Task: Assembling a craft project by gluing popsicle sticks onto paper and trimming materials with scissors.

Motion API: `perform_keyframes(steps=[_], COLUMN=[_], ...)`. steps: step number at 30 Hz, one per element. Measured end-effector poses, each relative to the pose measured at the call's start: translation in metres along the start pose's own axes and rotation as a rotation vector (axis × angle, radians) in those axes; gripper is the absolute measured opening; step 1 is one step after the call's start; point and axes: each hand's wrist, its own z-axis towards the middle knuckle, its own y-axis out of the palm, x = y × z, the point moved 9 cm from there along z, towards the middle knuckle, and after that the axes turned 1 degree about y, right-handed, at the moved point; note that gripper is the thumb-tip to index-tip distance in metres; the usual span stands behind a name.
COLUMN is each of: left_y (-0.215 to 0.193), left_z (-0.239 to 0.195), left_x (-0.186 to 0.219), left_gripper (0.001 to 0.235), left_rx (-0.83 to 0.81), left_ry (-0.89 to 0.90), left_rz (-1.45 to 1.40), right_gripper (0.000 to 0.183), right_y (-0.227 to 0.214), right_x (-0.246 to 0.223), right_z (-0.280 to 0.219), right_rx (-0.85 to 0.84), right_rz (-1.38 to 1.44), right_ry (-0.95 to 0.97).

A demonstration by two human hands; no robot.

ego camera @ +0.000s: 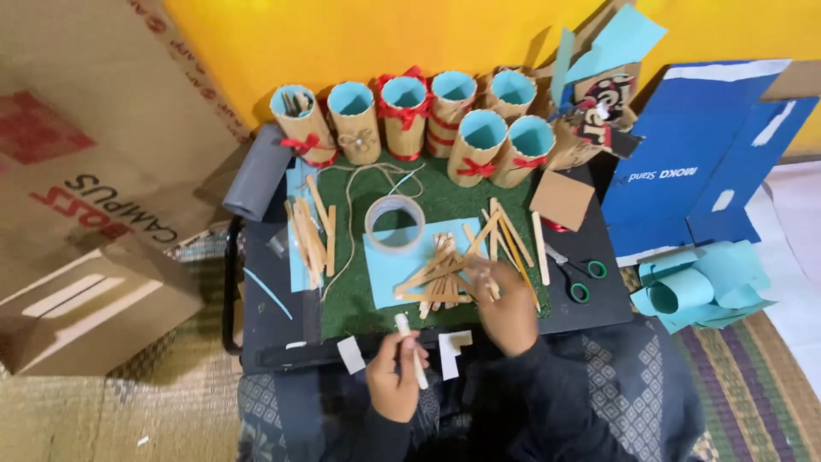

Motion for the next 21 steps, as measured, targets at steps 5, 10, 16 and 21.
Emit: perform_keyframes(steps=[5, 10, 16, 21], left_y=[-0.015, -0.01, -0.007, -0.004], left_z=[0.02, 0.029, 0.034, 0.033], left_x=[-0.015, -0.002, 0.018, 0.026], left_gripper=[0.022, 0.02, 0.015, 0.016], left_rx=[0.149, 0.215, 0.223, 0.256], left_ry=[0.046, 0.078, 0.206, 0.263], left_rz=[0.052, 0.213, 0.415, 0.456], right_gripper=[0.071, 0.086, 0.05, 0.047], right_y=[-0.009, 0.019, -0.022, -0.013], right_x=[0.065, 0.098, 0.098, -0.002], right_z=[0.059, 0.085, 0.102, 0.054], right_rx=[0.279, 0.071, 0.107, 0.099], right_rz=[-0.51, -0.705, -0.336, -0.386], right_ry=[-0.108, 0.011, -0.164, -0.481])
